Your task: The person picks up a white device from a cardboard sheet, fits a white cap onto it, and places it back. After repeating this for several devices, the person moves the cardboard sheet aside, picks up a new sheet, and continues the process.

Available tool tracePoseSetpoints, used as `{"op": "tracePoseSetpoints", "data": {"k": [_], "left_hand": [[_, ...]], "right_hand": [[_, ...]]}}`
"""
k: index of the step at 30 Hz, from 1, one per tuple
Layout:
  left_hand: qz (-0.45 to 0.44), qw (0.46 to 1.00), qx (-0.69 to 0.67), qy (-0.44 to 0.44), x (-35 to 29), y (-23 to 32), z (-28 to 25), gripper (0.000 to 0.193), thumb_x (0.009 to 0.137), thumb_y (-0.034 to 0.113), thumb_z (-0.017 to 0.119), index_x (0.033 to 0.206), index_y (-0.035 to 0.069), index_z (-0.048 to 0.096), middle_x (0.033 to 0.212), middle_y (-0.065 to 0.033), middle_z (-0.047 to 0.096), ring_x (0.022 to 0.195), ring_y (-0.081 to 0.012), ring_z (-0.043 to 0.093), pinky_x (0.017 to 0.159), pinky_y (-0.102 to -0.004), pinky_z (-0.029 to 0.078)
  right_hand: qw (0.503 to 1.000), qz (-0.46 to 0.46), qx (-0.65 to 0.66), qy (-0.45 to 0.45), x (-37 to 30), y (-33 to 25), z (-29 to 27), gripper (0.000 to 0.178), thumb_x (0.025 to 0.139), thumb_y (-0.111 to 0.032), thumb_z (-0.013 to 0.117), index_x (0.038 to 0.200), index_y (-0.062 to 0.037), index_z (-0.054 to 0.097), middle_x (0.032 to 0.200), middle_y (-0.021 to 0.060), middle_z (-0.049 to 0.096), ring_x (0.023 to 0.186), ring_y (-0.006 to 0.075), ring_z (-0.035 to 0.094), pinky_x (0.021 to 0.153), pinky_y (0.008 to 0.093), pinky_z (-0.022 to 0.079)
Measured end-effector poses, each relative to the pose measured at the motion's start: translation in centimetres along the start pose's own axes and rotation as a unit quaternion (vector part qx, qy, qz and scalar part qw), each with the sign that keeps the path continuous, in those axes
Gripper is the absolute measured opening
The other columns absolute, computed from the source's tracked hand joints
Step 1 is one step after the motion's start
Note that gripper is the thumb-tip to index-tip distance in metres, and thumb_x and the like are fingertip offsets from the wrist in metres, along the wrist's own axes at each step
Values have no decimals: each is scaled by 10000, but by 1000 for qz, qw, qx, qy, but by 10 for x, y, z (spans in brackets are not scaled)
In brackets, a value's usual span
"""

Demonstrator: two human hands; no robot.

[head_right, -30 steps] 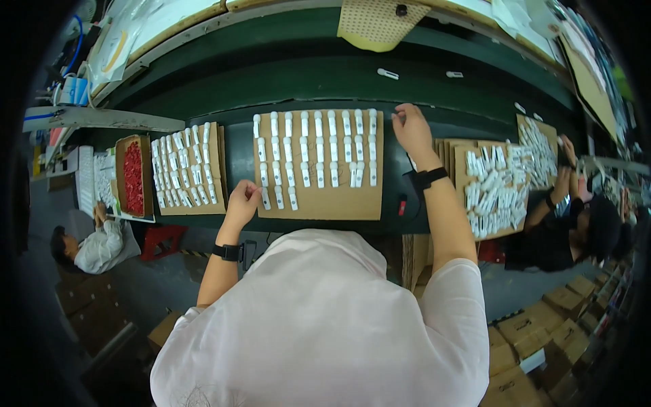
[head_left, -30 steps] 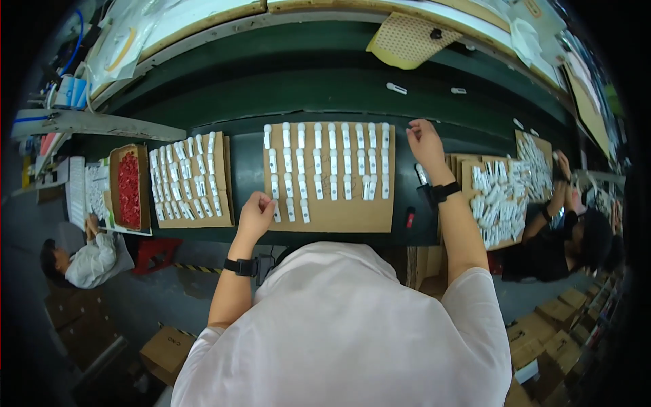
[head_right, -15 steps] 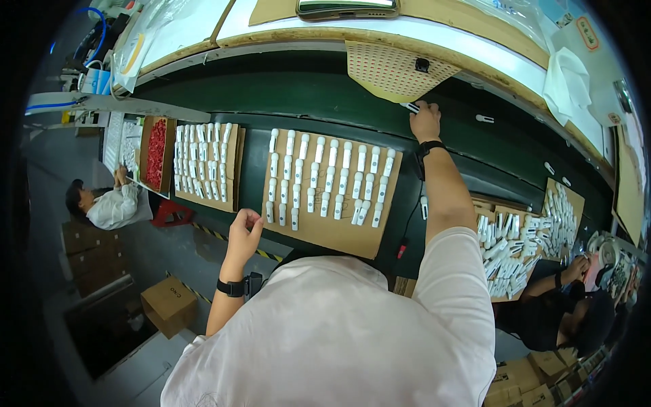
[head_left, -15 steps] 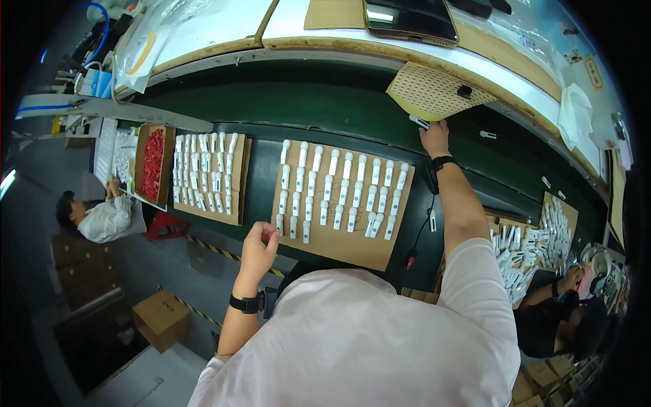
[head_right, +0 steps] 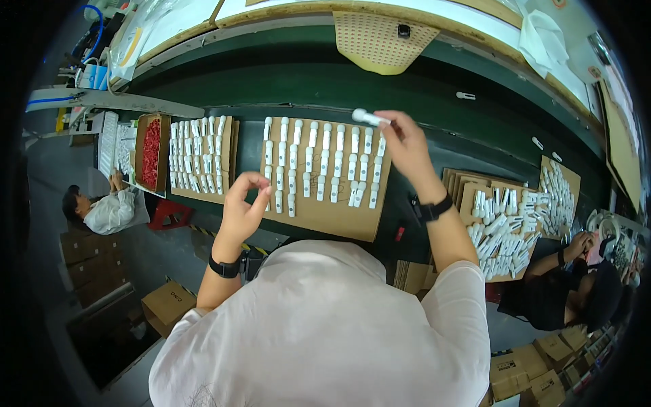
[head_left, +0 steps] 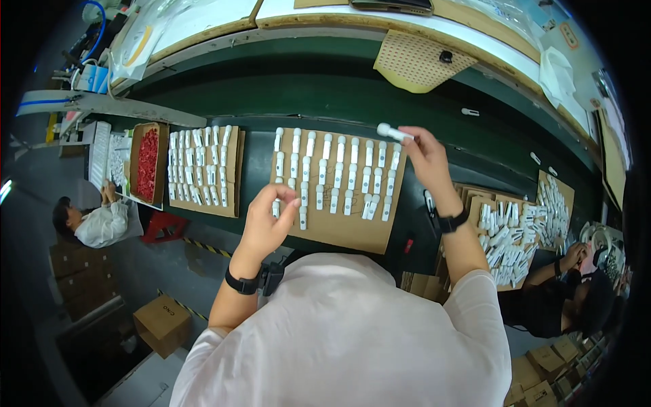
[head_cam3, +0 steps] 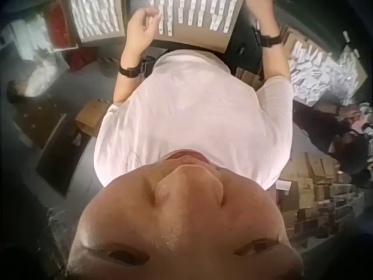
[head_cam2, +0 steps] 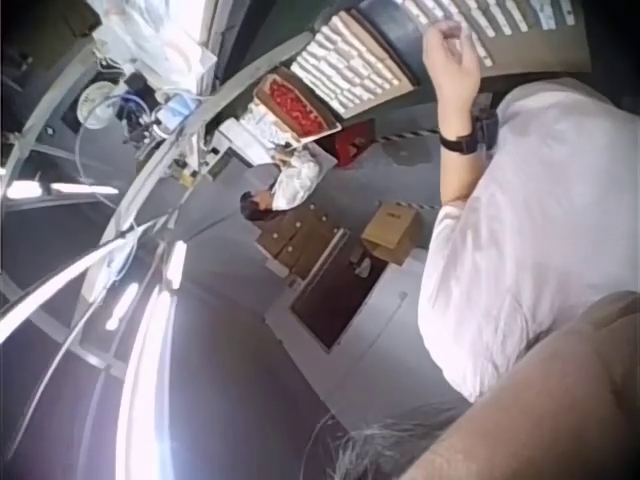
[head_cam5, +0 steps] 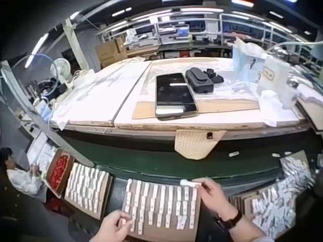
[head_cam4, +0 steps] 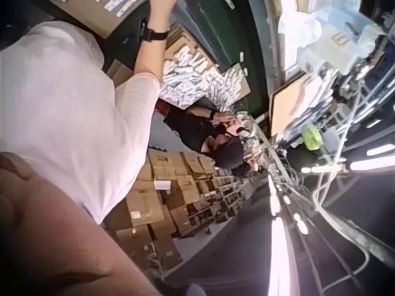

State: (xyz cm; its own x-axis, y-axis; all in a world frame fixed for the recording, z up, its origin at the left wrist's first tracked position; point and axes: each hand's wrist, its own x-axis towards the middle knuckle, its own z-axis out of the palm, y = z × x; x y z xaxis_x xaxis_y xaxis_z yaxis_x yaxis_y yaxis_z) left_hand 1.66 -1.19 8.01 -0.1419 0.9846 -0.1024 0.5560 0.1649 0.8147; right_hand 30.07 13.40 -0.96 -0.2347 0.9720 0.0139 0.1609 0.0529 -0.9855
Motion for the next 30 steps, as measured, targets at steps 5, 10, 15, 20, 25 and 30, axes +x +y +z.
{"op": "tracePoseSetpoints", "data": {"k": [5, 10, 15, 20, 25, 30], "left_hand": [[190, 980, -39, -36, 9, 33, -8, 198, 809, 24, 674, 995, 6, 609, 891, -95, 623, 859, -215, 605, 789, -305, 473], [274, 951, -87, -115, -5, 48, -25, 315, 757, 5, 717, 1057, 3, 621, 974, -99, 638, 935, -241, 602, 866, -325, 466], [318, 937, -87, -116, -23, 31, -53, 308, 745, 19, 743, 1029, 0, 628, 984, -112, 642, 945, -262, 602, 877, -352, 469], [375, 909, -140, -112, -35, 22, -72, 269, 743, 29, 746, 988, 8, 638, 919, -113, 642, 877, -263, 605, 836, -382, 476], [440, 875, -173, -102, -40, 14, -81, 256, 716, 18, 748, 951, 19, 647, 845, -104, 641, 784, -256, 605, 758, -364, 485], [434, 876, -179, -107, -44, 8, -90, 251, 717, 25, 755, 943, 18, 647, 837, -100, 643, 778, -254, 606, 830, -373, 492]], "right_hand": [[995, -24, 73, -57, -78, -72, 34, 223, 930, -50, 559, 1136, 26, 599, 1001, 64, 596, 891, 104, 543, 781, 229, 434], [990, -104, 54, -82, -117, -117, 75, 217, 917, -41, 572, 1120, 28, 603, 1045, 91, 596, 909, 154, 561, 785, 260, 442], [981, -186, 15, -51, -139, -145, 111, 221, 863, -29, 643, 1076, 22, 614, 1002, 106, 620, 862, 190, 580, 748, 279, 446], [965, -258, -40, -10, -154, -163, 136, 234, 814, -54, 710, 1022, 12, 625, 909, 108, 646, 786, 210, 591, 703, 294, 451], [952, -299, -68, 16, -162, -171, 154, 226, 815, -82, 718, 1005, 4, 631, 860, 101, 650, 752, 216, 591, 671, 304, 455], [939, -328, -93, 38, -168, -173, 164, 234, 810, -82, 724, 1010, 0, 634, 848, 102, 645, 749, 217, 590, 659, 311, 459]]}}
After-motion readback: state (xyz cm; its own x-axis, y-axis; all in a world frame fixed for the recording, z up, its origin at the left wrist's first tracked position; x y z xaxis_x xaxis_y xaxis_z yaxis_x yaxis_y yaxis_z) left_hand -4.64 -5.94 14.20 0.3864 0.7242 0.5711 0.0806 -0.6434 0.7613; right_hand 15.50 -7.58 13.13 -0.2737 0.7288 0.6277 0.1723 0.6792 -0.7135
